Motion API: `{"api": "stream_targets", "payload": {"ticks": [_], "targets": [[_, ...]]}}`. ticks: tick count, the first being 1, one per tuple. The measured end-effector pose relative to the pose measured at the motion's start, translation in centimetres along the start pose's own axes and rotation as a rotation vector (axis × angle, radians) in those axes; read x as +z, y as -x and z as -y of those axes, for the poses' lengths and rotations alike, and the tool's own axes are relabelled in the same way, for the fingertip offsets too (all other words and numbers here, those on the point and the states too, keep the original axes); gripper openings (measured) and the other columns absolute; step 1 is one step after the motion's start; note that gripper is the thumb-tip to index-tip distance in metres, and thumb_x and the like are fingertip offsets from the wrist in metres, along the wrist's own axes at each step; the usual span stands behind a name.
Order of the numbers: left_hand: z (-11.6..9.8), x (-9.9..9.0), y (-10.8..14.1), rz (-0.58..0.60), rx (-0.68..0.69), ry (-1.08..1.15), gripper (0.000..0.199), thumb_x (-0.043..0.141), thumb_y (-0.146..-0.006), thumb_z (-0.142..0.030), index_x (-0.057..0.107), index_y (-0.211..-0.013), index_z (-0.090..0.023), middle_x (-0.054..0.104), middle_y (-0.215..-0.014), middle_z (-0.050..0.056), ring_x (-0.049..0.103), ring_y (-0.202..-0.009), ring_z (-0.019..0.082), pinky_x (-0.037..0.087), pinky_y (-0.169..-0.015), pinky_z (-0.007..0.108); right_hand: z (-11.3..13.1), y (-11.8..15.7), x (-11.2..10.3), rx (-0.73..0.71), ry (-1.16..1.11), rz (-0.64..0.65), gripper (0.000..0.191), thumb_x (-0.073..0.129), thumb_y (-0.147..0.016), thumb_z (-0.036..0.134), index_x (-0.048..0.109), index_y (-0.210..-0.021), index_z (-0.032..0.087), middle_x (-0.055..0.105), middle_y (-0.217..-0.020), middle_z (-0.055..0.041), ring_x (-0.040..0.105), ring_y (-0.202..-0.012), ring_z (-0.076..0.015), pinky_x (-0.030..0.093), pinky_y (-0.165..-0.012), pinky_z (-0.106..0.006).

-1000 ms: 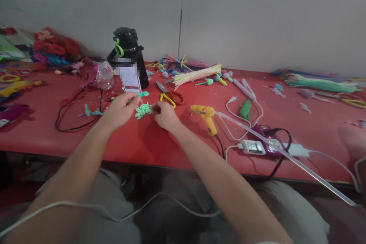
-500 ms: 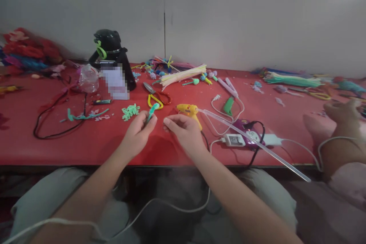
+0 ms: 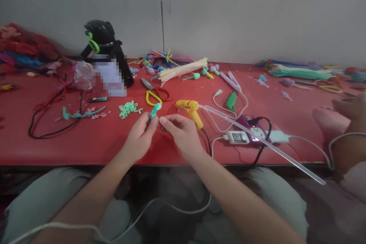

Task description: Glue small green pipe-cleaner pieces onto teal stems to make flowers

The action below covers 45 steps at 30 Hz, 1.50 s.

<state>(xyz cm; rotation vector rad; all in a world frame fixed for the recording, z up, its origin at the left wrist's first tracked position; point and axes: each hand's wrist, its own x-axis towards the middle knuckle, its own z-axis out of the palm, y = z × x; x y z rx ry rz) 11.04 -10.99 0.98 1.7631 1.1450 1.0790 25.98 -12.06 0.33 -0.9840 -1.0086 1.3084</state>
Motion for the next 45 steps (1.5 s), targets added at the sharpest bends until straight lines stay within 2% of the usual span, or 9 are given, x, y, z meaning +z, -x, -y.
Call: {"api": "stream_targets", "payload": {"ticks": [4,7,13,20,25,30,36,45], "targets": [[0.2,0.3,0.0,0.006,-0.001,-0.041,0.03,0.044,-0.105,-0.042,0.043,-0.082,-0.023,0.055,-0.075,0.001,0.051,-0.069,0.017,0.04,-0.063,0.033,0.3,0.1,-0.2,-0.044,0.106,0.026,0.03,0.081,-0.079,0.049,0.071,-0.082,0.02,0.067,-0.077,-0.0007,0.059,-0.072,-0.0135,0.051,-0.073,-0.03],[0.3,0.3,0.1,0.023,0.025,-0.019,0.03,0.044,-0.105,-0.043,0.044,-0.083,-0.023,0.055,-0.077,0.001,0.051,-0.07,0.017,0.04,-0.064,0.032,0.5,0.1,-0.5,-0.055,0.12,0.109,0.033,0.078,-0.082,0.051,0.067,-0.081,0.02,0.061,-0.075,0.0012,0.055,-0.069,-0.0123,0.047,-0.07,-0.028],[0.3,0.2,0.0,0.06,0.045,0.048,0.034,0.047,-0.101,-0.048,0.045,-0.08,-0.022,0.049,-0.075,0.0,0.048,-0.071,0.017,0.041,-0.066,0.032,0.5,-0.4,-1.4,0.049,0.04,0.276,0.033,0.077,-0.083,0.051,0.063,-0.082,0.021,0.059,-0.075,0.0023,0.055,-0.069,-0.012,0.047,-0.07,-0.028],[0.4,-0.2,-0.4,0.112,-0.052,0.022,0.033,0.048,-0.101,-0.045,0.043,-0.079,-0.021,0.046,-0.074,-0.002,0.044,-0.069,0.015,0.035,-0.064,0.03,1.3,-0.5,-2.1,-0.095,0.421,0.225,0.031,0.071,-0.087,0.049,0.065,-0.083,0.019,0.064,-0.075,-0.0004,0.056,-0.067,-0.0139,0.046,-0.066,-0.03],[-0.1,-1.1,-0.3,0.103,-0.101,-0.036,0.035,0.041,-0.104,-0.048,0.05,-0.084,-0.02,0.045,-0.073,-0.003,0.044,-0.068,0.014,0.035,-0.065,0.029,2.5,-0.6,-2.9,-0.211,0.562,0.215,0.023,0.065,-0.092,0.041,0.066,-0.085,0.02,0.067,-0.079,-0.0027,0.059,-0.071,-0.0161,0.049,-0.068,-0.032],[-0.3,-1.6,-0.4,0.088,-0.062,-0.1,0.031,0.043,-0.105,-0.04,0.049,-0.081,-0.02,0.044,-0.071,-0.003,0.042,-0.067,0.013,0.034,-0.063,0.027,3.1,-0.9,-3.7,-0.238,0.55,0.128,0.023,0.069,-0.09,0.044,0.069,-0.089,0.021,0.07,-0.086,-0.0044,0.064,-0.08,-0.0184,0.053,-0.074,-0.034],[-0.1,-1.4,-0.5,0.131,-0.025,-0.104,0.035,0.044,-0.105,-0.04,0.042,-0.077,-0.02,0.04,-0.069,-0.005,0.038,-0.064,0.012,0.03,-0.061,0.028,2.9,-0.9,-3.4,-0.215,0.45,0.102,0.026,0.075,-0.085,0.045,0.068,-0.085,0.02,0.071,-0.084,-0.0037,0.065,-0.077,-0.0167,0.054,-0.073,-0.032],[-0.2,-1.3,-0.4,0.168,-0.006,-0.152,0.034,0.045,-0.103,-0.038,0.043,-0.075,-0.02,0.04,-0.066,-0.005,0.038,-0.062,0.012,0.029,-0.06,0.028,2.7,-1.2,-3.4,-0.418,0.642,0.121,0.01,0.067,-0.092,0.031,0.067,-0.087,0.022,0.068,-0.087,-0.0019,0.061,-0.081,-0.0157,0.047,-0.069,-0.029]]}}
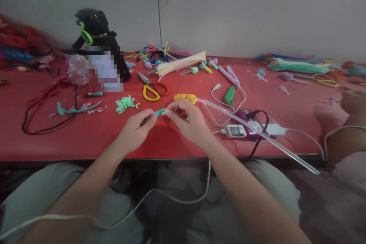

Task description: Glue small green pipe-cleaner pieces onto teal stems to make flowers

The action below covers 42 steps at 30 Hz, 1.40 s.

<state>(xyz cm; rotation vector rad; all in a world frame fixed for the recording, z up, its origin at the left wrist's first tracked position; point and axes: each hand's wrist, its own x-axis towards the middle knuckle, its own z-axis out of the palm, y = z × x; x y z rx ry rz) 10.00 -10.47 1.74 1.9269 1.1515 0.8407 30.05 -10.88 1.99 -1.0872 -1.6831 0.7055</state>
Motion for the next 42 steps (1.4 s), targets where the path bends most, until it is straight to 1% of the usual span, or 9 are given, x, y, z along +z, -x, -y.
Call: {"api": "stream_targets", "payload": {"ticks": [4,9,17,25,30,33,37,40,42], "targets": [[-0.2,0.0,0.0,-0.005,0.004,-0.014,0.033,0.046,-0.103,-0.037,0.043,-0.074,-0.02,0.04,-0.065,-0.005,0.038,-0.062,0.012,0.029,-0.06,0.028,0.0,0.0,0.0,-0.018,0.011,0.015,0.009,0.066,-0.093,0.028,0.067,-0.086,0.022,0.067,-0.087,-0.0017,0.061,-0.082,-0.0158,0.046,-0.07,-0.03],[-0.3,-0.1,0.0,-0.004,0.005,-0.013,0.033,0.047,-0.102,-0.037,0.044,-0.074,-0.02,0.04,-0.065,-0.005,0.038,-0.061,0.012,0.028,-0.059,0.028,0.0,0.0,0.1,-0.015,0.03,-0.001,0.009,0.069,-0.091,0.027,0.068,-0.084,0.022,0.068,-0.086,-0.0023,0.062,-0.082,-0.017,0.046,-0.07,-0.031],[-0.1,-0.1,0.1,0.001,0.012,-0.012,0.033,0.047,-0.102,-0.038,0.047,-0.075,-0.019,0.041,-0.065,-0.005,0.038,-0.061,0.012,0.028,-0.059,0.028,0.0,0.0,0.1,0.046,0.031,-0.009,0.012,0.071,-0.089,0.029,0.07,-0.082,0.021,0.07,-0.084,-0.0021,0.063,-0.079,-0.0164,0.047,-0.071,-0.032],[-0.3,-0.2,0.0,0.013,0.007,-0.015,0.033,0.047,-0.102,-0.039,0.047,-0.075,-0.02,0.041,-0.065,-0.004,0.038,-0.061,0.012,0.029,-0.059,0.028,0.0,0.1,0.1,0.098,-0.037,-0.018,0.011,0.072,-0.086,0.031,0.07,-0.083,0.021,0.072,-0.084,-0.0028,0.065,-0.078,-0.0169,0.05,-0.07,-0.031],[-0.2,-0.4,0.0,0.007,0.009,-0.033,0.035,0.046,-0.103,-0.041,0.047,-0.075,-0.02,0.043,-0.066,-0.004,0.04,-0.061,0.012,0.03,-0.059,0.028,0.0,0.0,-0.3,0.107,-0.061,-0.077,0.008,0.068,-0.086,0.028,0.071,-0.086,0.021,0.075,-0.088,-0.0044,0.068,-0.082,-0.0191,0.053,-0.073,-0.034],[-0.3,-0.4,0.0,0.0,0.007,-0.043,0.035,0.046,-0.103,-0.041,0.047,-0.075,-0.02,0.043,-0.065,-0.004,0.04,-0.061,0.012,0.03,-0.059,0.028,0.3,0.1,-0.6,0.069,0.013,-0.084,0.006,0.068,-0.085,0.026,0.071,-0.086,0.02,0.074,-0.089,-0.0048,0.067,-0.081,-0.019,0.052,-0.071,-0.033],[-0.4,-0.3,0.1,-0.018,0.005,-0.086,0.034,0.046,-0.103,-0.04,0.048,-0.076,-0.019,0.045,-0.065,-0.004,0.04,-0.061,0.012,0.03,-0.059,0.028,0.8,0.4,-0.4,-0.033,0.172,-0.059,0.007,0.07,-0.087,0.027,0.072,-0.085,0.02,0.069,-0.084,-0.0046,0.059,-0.073,-0.0166,0.047,-0.063,-0.031],[-0.3,-0.2,0.1,-0.04,0.018,-0.133,0.033,0.047,-0.102,-0.039,0.05,-0.076,-0.019,0.045,-0.065,-0.004,0.04,-0.06,0.012,0.03,-0.059,0.027,0.7,0.7,0.1,-0.127,0.285,-0.114,0.01,0.073,-0.087,0.029,0.072,-0.085,0.02,0.066,-0.084,-0.0058,0.058,-0.072,-0.0165,0.048,-0.064,-0.032],[-0.3,-0.1,0.1,-0.046,0.037,-0.168,0.032,0.047,-0.103,-0.039,0.05,-0.077,-0.019,0.046,-0.065,-0.004,0.04,-0.059,0.012,0.029,-0.059,0.028,0.5,0.8,0.6,-0.155,0.344,-0.145,0.011,0.075,-0.086,0.031,0.072,-0.084,0.02,0.066,-0.085,-0.0061,0.058,-0.072,-0.0173,0.049,-0.067,-0.033]]}}
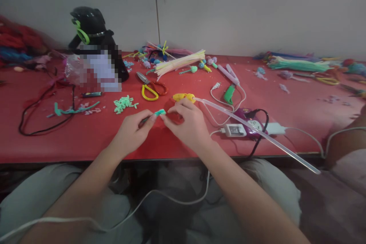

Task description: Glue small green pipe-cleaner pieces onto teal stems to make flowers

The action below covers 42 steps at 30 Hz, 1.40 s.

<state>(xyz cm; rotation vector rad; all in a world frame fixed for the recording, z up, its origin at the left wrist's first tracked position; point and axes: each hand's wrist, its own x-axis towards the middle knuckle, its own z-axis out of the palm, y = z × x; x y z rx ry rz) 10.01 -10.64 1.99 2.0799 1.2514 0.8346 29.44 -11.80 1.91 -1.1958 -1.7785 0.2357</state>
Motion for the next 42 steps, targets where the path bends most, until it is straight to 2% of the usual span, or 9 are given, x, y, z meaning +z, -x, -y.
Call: {"api": "stream_targets", "payload": {"ticks": [4,12,19,26,31,37,42], "targets": [[0.1,0.1,0.0,-0.001,0.037,-0.069,0.032,0.046,-0.103,-0.037,0.048,-0.077,-0.019,0.048,-0.065,-0.004,0.041,-0.059,0.012,0.027,-0.06,0.028,-0.1,0.1,0.7,0.006,0.064,0.005,0.011,0.074,-0.087,0.032,0.071,-0.082,0.022,0.067,-0.084,-0.0062,0.061,-0.075,-0.0193,0.052,-0.071,-0.036],[0.1,0.1,0.1,-0.002,0.049,-0.112,0.032,0.046,-0.103,-0.037,0.05,-0.077,-0.02,0.052,-0.067,-0.002,0.044,-0.06,0.013,0.027,-0.061,0.029,-0.3,0.1,0.8,-0.007,0.054,0.014,0.009,0.067,-0.089,0.026,0.072,-0.083,0.023,0.067,-0.083,-0.0058,0.06,-0.069,-0.0181,0.052,-0.067,-0.035],[0.0,0.0,0.1,-0.002,0.041,-0.117,0.031,0.046,-0.103,-0.037,0.051,-0.077,-0.02,0.052,-0.067,-0.002,0.044,-0.06,0.013,0.028,-0.061,0.028,-0.2,-0.1,0.3,0.006,0.022,0.052,0.008,0.064,-0.086,0.019,0.071,-0.083,0.021,0.066,-0.083,-0.0054,0.058,-0.069,-0.0169,0.051,-0.067,-0.033],[0.0,0.0,0.0,-0.002,0.027,-0.12,0.031,0.046,-0.103,-0.037,0.053,-0.078,-0.02,0.051,-0.066,-0.002,0.044,-0.06,0.013,0.028,-0.06,0.029,-0.5,-0.2,-0.5,-0.038,0.01,0.09,0.01,0.063,-0.089,0.02,0.072,-0.089,0.023,0.068,-0.091,-0.0072,0.064,-0.083,-0.0205,0.053,-0.076,-0.036],[0.0,-0.1,0.0,0.0,0.026,-0.117,0.032,0.046,-0.103,-0.037,0.051,-0.076,-0.02,0.051,-0.065,-0.002,0.044,-0.059,0.014,0.027,-0.06,0.029,-0.5,-0.4,-0.7,-0.031,-0.004,0.114,0.009,0.063,-0.089,0.019,0.07,-0.085,0.023,0.066,-0.086,-0.0056,0.061,-0.077,-0.0191,0.051,-0.072,-0.035],[0.1,0.1,0.0,-0.005,0.034,-0.13,0.031,0.046,-0.103,-0.037,0.051,-0.077,-0.02,0.053,-0.067,-0.002,0.045,-0.061,0.014,0.027,-0.061,0.029,-0.1,-0.6,-0.5,0.11,-0.094,0.108,0.01,0.063,-0.088,0.02,0.069,-0.08,0.02,0.066,-0.08,-0.0038,0.057,-0.068,-0.0155,0.046,-0.063,-0.031],[0.1,0.2,0.1,-0.003,0.031,-0.13,0.031,0.046,-0.103,-0.037,0.051,-0.078,-0.02,0.052,-0.068,-0.002,0.045,-0.062,0.014,0.027,-0.061,0.03,0.1,-0.5,0.2,0.274,-0.245,0.098,0.013,0.065,-0.087,0.028,0.07,-0.081,0.019,0.069,-0.077,-0.0033,0.06,-0.069,-0.0156,0.046,-0.062,-0.03]]}}
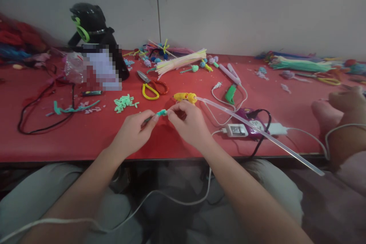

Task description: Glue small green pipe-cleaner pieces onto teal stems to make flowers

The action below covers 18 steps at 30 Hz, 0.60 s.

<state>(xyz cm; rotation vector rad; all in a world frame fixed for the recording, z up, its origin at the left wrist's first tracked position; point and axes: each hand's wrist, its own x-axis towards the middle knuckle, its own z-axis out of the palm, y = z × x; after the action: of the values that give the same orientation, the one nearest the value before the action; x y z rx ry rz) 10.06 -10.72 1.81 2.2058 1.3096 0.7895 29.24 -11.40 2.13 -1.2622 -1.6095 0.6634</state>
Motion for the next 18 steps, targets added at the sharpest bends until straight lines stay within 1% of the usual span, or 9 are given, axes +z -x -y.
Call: {"api": "stream_targets", "payload": {"ticks": [4,11,15,18], "targets": [[-0.05,-0.02,-0.02,0.001,-0.005,0.01,0.032,0.045,-0.104,-0.037,0.049,-0.077,-0.02,0.051,-0.068,-0.002,0.043,-0.061,0.013,0.027,-0.061,0.03,-0.07,-0.07,0.16,0.098,-0.115,0.022,0.016,0.066,-0.086,0.033,0.071,-0.081,0.018,0.069,-0.075,-0.0031,0.058,-0.066,-0.0147,0.046,-0.061,-0.029],[-0.08,-0.09,-0.05,-0.005,0.009,0.032,0.033,0.045,-0.104,-0.036,0.048,-0.076,-0.019,0.049,-0.066,-0.003,0.041,-0.06,0.012,0.026,-0.06,0.029,0.45,-0.09,-0.18,0.222,-0.195,0.081,0.023,0.067,-0.086,0.039,0.072,-0.082,0.016,0.065,-0.071,-0.0007,0.052,-0.062,-0.012,0.042,-0.059,-0.027],[-0.14,-0.08,-0.04,-0.003,0.005,0.038,0.033,0.044,-0.105,-0.037,0.049,-0.077,-0.019,0.047,-0.065,-0.003,0.04,-0.059,0.012,0.026,-0.059,0.029,0.61,-0.02,-0.13,0.235,-0.184,0.093,0.026,0.068,-0.086,0.041,0.073,-0.084,0.015,0.067,-0.073,-0.0016,0.054,-0.064,-0.0127,0.043,-0.061,-0.028],[-0.17,-0.04,-0.08,0.0,0.009,0.048,0.033,0.044,-0.105,-0.036,0.049,-0.077,-0.019,0.048,-0.066,-0.003,0.04,-0.059,0.012,0.026,-0.059,0.028,0.48,0.04,-0.02,0.21,-0.141,0.067,0.023,0.068,-0.086,0.039,0.073,-0.083,0.016,0.07,-0.076,-0.0034,0.058,-0.066,-0.0141,0.045,-0.062,-0.029]]}}
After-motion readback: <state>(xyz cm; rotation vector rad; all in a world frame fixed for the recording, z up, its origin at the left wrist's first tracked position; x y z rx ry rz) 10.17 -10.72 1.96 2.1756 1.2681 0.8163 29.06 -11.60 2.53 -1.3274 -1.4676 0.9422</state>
